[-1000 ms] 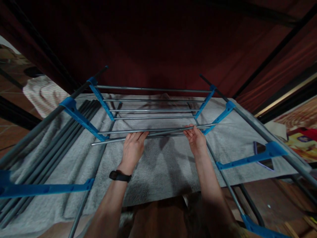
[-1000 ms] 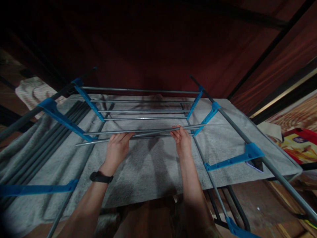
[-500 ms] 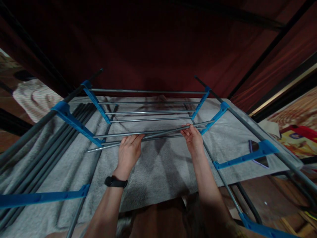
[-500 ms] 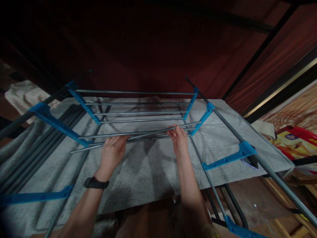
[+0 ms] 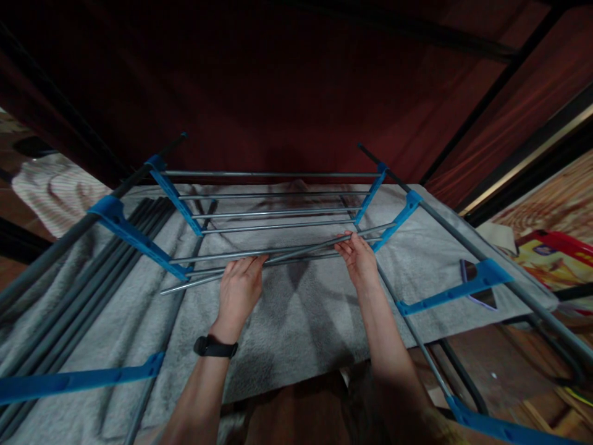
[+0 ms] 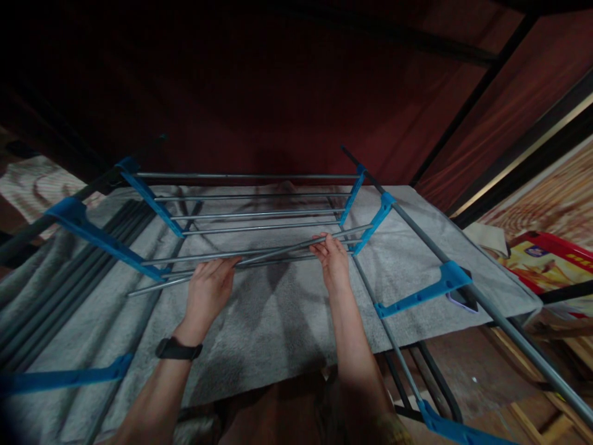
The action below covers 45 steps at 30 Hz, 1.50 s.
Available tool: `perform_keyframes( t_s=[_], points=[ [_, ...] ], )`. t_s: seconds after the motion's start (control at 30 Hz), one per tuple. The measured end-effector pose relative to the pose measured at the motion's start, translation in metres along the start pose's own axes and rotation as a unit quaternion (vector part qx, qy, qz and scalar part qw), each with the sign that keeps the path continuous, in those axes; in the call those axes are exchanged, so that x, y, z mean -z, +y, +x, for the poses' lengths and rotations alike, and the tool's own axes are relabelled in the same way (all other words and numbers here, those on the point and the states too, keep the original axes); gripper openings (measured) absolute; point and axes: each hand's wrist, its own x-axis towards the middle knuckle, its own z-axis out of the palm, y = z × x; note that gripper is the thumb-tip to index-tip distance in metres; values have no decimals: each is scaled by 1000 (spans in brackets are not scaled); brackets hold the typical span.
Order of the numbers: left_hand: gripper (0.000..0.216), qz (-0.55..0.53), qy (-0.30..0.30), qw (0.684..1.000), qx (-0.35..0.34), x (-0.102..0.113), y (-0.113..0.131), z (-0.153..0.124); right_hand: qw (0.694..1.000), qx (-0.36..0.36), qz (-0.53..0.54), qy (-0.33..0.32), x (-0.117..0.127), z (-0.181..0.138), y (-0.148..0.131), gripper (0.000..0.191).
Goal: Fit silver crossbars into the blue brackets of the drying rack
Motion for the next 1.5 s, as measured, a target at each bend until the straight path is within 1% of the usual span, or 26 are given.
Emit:
perform_keyframes(
  t_s=[0.4,1.07,1.2,1.5],
  points=[
    [35,0,-2,1000,-4,-1,1,0,1000,1,7,-8,3,2,1,18],
    [43,22,-14,1000,-6,2,1,2,1000,-15,7,-4,-2,-2,1,21],
    [43,21,-14,1000,-6,3,2,4,999,-33,9,-18,-7,-5,6,21],
    [43,27,-14,1000,-5,4,2,5,996,-70,19,-43,-31,-22,26,18]
  ],
)
